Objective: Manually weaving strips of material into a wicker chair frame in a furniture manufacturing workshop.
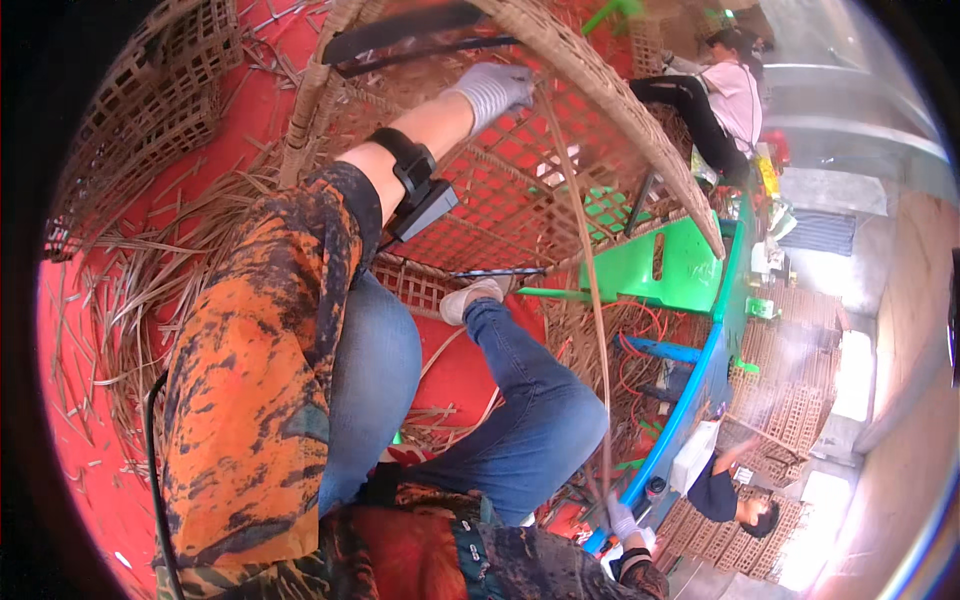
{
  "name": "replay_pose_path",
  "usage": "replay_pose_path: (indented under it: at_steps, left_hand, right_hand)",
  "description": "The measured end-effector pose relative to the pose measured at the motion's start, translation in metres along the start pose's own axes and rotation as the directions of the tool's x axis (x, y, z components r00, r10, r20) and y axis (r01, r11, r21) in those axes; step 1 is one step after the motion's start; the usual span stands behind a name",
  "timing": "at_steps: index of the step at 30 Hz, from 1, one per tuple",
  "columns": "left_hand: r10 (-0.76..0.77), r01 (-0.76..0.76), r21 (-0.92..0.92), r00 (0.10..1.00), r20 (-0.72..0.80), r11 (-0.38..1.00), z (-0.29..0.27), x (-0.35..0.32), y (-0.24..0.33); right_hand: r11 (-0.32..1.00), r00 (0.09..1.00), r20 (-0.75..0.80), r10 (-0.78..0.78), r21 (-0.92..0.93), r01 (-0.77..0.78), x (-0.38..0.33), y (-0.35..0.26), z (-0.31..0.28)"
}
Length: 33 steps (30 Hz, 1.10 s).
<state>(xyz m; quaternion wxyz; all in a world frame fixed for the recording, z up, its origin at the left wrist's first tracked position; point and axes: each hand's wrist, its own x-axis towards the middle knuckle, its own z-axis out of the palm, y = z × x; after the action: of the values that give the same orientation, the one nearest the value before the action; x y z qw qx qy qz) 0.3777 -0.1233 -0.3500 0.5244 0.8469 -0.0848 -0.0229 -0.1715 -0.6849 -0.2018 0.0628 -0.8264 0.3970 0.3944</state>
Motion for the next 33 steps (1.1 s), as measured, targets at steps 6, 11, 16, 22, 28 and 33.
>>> replay_pose_path:
  at_steps: [6,11,16,22,28,33]
  left_hand:
    - [0.051,-0.033,0.158,0.992,-0.112,0.987,-0.069,-0.03,-0.04]
    - [-0.071,0.062,-0.16,0.996,-0.05,0.985,-0.074,-0.053,-0.03]
    - [0.099,-0.088,0.097,0.988,-0.121,0.991,-0.058,-0.034,-0.052]
    - [-0.014,0.005,-0.569,1.0,-0.012,0.822,-0.081,-0.054,-0.016]
    - [0.09,-0.008,0.325,0.967,-0.238,0.946,-0.087,-0.056,-0.016]
    - [0.034,0.012,0.129,0.938,-0.346,0.992,-0.077,-0.045,-0.039]
  right_hand:
    - [0.741,0.785,-0.253,-0.566,-0.574,0.349,0.06,-0.086,-0.05]
    - [0.134,-0.174,-0.317,-0.932,-0.748,0.65,-0.017,-0.466,-0.082]
    - [0.072,-0.081,-0.412,-0.907,-0.344,0.936,-0.042,-0.651,-0.041]
    - [-0.05,-0.198,-0.512,-0.835,-0.289,0.956,-0.086,-0.672,-0.009]
    - [-0.253,-0.375,-0.16,-0.913,-0.5,0.828,-0.114,-0.64,0.023]
    - [0.021,-0.102,-0.462,-0.881,-0.255,0.967,-0.055,-0.654,-0.021]
